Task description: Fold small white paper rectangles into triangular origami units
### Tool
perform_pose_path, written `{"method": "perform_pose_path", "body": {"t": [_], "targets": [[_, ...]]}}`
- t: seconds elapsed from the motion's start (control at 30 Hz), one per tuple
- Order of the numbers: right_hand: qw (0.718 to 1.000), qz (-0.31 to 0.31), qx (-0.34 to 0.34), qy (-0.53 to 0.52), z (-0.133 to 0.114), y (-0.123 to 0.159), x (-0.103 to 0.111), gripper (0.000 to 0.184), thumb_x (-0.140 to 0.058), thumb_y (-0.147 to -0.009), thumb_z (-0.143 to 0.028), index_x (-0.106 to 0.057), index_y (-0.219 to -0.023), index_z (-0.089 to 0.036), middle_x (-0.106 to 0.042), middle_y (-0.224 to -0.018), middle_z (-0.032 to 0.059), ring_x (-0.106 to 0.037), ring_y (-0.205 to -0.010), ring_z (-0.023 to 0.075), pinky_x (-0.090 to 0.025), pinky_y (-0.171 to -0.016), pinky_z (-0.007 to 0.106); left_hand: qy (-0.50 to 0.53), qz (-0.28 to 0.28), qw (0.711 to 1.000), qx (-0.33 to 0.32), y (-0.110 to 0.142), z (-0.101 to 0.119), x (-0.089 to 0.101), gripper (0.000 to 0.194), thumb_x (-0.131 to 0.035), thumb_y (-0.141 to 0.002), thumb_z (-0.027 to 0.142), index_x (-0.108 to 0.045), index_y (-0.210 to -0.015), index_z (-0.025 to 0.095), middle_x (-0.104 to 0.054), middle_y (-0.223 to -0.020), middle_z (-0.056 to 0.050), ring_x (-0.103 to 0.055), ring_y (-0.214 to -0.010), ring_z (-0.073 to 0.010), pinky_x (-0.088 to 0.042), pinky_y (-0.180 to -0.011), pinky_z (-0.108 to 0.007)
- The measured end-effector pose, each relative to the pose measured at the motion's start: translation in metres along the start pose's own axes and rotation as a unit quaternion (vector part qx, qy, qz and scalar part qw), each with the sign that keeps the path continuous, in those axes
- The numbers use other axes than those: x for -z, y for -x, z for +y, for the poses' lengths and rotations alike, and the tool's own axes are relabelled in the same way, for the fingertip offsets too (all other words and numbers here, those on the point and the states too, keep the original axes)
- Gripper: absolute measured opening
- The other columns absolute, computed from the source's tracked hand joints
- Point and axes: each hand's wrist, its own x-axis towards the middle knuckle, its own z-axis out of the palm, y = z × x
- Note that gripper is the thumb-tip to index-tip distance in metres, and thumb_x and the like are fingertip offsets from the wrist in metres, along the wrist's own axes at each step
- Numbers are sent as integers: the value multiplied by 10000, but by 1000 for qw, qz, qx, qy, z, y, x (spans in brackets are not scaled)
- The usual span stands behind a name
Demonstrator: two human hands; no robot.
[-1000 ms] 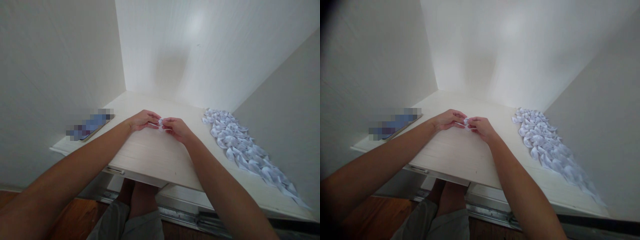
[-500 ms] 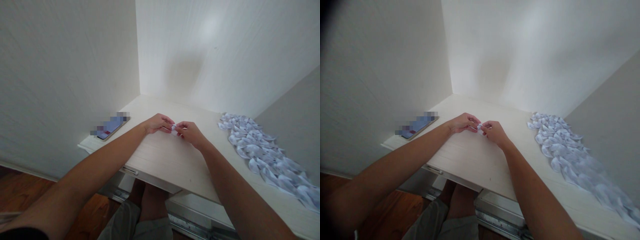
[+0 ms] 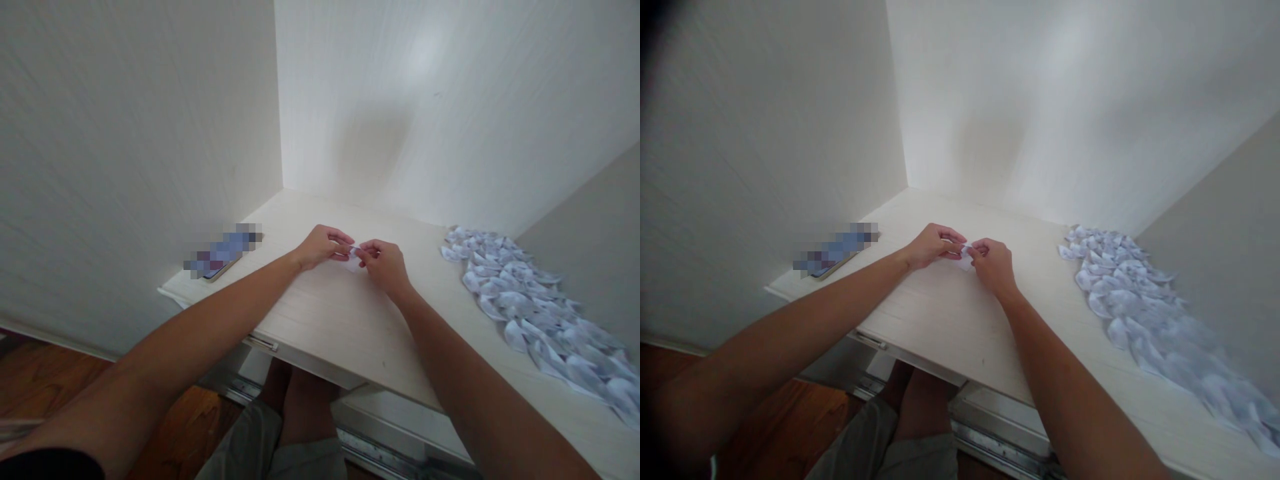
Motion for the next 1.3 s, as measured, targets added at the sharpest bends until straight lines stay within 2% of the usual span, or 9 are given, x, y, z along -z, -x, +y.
{"method": "perform_pose_path", "body": {"t": [0.17, 0.3, 0.4, 0.53, 0.63, 0.7, 0.9, 1.07, 1.3], "targets": [[983, -26, -76, -164, 2, 2, 0, 263, -875, -697, -378, -735, -813, -187, -716, -736, 43, -660, -668, 172, -495, -559, 277, 18, -11, 999, 35, 2, 3, -2, 259, -949, -615, 72, -759, -792, 59, -754, -749, -90, -724, -702, -157, -626, -845, -390], [947, -62, -145, -279, 1, 3, 1, 202, -884, -669, -271, -750, -799, -196, -736, -818, 50, -668, -734, 163, -541, -630, 283, 36, 0, 998, 56, 3, 6, -5, 205, -912, -644, 8, -750, -756, 64, -759, -745, -96, -731, -687, -154, -626, -852, -379], [933, -67, -164, -312, 1, 2, 1, 165, -877, -666, -198, -754, -776, -199, -756, -824, 54, -674, -729, 163, -573, -694, 304, 40, 8, 997, 68, 4, 6, -7, 159, -873, -681, -18, -750, -742, 63, -760, -737, -99, -731, -682, -149, -631, -825, -356], [952, -43, -147, -267, 5, 1, -2, 124, -851, -694, -177, -746, -752, -203, -759, -766, 54, -681, -686, 178, -584, -719, 339, 14, 23, 998, 53, 5, 3, -11, 164, -868, -676, -28, -744, -722, 69, -746, -688, -82, -715, -630, -141, -630, -732, -315], [982, 7, -106, -153, 8, 2, -6, 58, -798, -760, -227, -755, -783, -197, -751, -711, 60, -691, -660, 201, -563, -669, 349, -34, 50, 998, 16, 6, -1, -16, 178, -899, -664, 23, -737, -705, 84, -725, -648, -59, -694, -586, -142, -621, -660, -301], [994, 42, -69, -79, 5, 3, -8, 92, -762, -800, -277, -766, -829, -189, -765, -729, 75, -712, -677, 222, -563, -671, 361, -69, 77, 994, -19, 5, -3, -20, 177, -910, -670, 65, -741, -712, 92, -710, -632, -43, -688, -575, -142, -620, -631, -291], [993, 119, 8, 23, -9, 7, -13, 161, -681, -845, -307, -768, -854, -172, -795, -787, 90, -739, -702, 236, -575, -768, 389, -88, 135, 983, -90, 2, -9, -28, 211, -929, -681, 145, -732, -745, 100, -685, -624, -9, -679, -552, -117, -628, -590, -248], [995, 97, 31, -4, -2, 4, -13, 256, -631, -872, -385, -756, -887, -162, -782, -787, 92, -738, -713, 244, -579, -744, 399, -67, 117, 985, -107, 0, -11, -27, 197, -892, -727, 124, -701, -763, 93, -674, -630, 5, -681, -552, -97, -622, -570, -211], [997, 72, 36, -17, 5, 0, -10, 354, -604, -858, -451, -795, -913, -158, -781, -814, 104, -701, -715, 235, -550, -655, 361, -110, 112, 981, -117, -1, -13, -27, 120, -699, -820, 8, -669, -769, 113, -649, -616, 20, -667, -536, -95, -607, -519, -203]]}}
